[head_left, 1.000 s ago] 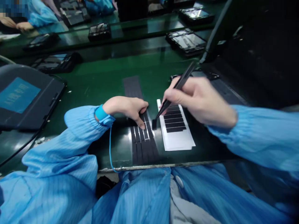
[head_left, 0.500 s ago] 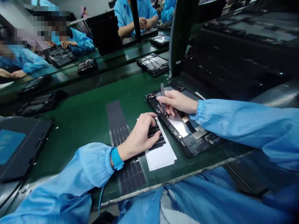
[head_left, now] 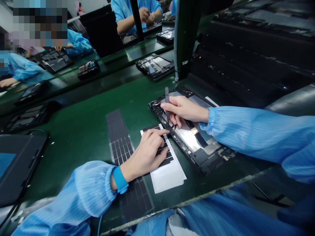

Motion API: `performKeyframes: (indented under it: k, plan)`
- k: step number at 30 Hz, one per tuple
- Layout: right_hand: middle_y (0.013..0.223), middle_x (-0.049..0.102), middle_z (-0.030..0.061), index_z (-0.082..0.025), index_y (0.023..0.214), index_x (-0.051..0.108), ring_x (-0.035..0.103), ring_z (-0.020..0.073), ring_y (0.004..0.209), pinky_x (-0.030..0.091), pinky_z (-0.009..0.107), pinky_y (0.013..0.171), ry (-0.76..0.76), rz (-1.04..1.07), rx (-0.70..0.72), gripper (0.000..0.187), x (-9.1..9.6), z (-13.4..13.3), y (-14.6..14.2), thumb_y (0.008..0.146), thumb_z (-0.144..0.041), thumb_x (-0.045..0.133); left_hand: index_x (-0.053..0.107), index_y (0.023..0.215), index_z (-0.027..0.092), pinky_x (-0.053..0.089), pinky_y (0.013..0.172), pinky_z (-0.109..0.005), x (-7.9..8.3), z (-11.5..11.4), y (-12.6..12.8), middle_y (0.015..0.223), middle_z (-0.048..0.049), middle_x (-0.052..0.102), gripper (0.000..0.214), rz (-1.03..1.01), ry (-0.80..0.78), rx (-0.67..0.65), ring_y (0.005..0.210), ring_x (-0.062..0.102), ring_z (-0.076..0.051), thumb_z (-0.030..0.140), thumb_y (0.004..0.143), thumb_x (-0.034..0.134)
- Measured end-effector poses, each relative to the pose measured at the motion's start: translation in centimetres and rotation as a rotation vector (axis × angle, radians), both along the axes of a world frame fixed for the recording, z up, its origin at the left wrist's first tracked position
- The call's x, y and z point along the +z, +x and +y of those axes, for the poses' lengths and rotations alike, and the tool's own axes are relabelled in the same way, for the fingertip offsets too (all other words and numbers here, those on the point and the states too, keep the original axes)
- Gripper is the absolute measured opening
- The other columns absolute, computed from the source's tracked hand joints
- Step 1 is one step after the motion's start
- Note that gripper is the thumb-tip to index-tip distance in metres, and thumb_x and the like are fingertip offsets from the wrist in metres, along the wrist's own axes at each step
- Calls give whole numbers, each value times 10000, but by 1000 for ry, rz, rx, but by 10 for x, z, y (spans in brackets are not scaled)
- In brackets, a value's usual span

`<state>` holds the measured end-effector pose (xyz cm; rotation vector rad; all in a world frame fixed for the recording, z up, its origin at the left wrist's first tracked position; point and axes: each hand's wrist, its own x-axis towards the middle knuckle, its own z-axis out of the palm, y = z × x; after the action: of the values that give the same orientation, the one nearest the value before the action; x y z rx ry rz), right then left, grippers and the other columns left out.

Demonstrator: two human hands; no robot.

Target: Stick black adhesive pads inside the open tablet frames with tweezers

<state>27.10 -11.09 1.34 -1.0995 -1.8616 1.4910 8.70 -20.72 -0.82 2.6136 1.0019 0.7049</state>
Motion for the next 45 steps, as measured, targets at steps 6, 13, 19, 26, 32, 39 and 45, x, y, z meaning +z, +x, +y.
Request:
performKeyframes:
  k: [6,13,19,26,32,39,45]
  plan:
    - [434,538,-28,-176,721,412,455,83,271,328,158,248,38,5,-4,306,-2,1,0,907,-412,472,371,795,192,417,888,-391,2,1,2,1225,-77,559,134,48,-7,-62,1024,447,-192,91,837,448]
    - [417,507,-64,-178,771,410,476,96,283,315,158,262,138,-87,-82,191,5,-10,-3,934,-274,432,405,790,179,408,862,-378,2,-2,3,1212,-72,579,107,151,100,-46,1030,478,-203,98,858,420]
    - [455,519,-68,-193,836,379,458,95,271,308,167,249,123,79,-106,189,-1,-10,-4,935,-346,427,445,816,157,412,853,-422,4,0,8,1318,-145,481,83,304,171,36,1034,466,-252,192,870,393]
    - [455,504,-61,-196,833,340,473,109,300,356,170,248,-42,187,-127,252,-6,-2,-3,919,-406,449,460,820,155,465,828,-400,8,-8,9,1224,-154,546,97,298,172,-165,934,531,-222,109,825,375]
    - [475,492,-58,-194,829,360,489,111,336,393,183,268,-105,243,-183,215,-6,0,-5,926,-368,441,429,937,145,450,952,-469,1,-14,9,1287,-215,461,105,65,17,16,1242,393,-283,163,833,429]
    - [521,515,-5,-182,725,417,503,126,366,413,227,325,58,132,-358,295,13,0,1,913,-409,434,477,900,188,424,1016,-407,14,-40,28,963,-91,594,124,-103,-376,82,1056,564,-213,205,780,499]
    - [780,623,168,-106,719,589,619,321,852,466,472,812,568,-785,-497,354,40,9,46,879,-370,415,466,598,183,445,598,-235,41,15,24,585,-4,594,319,-82,-442,281,614,590,-130,392,838,442]
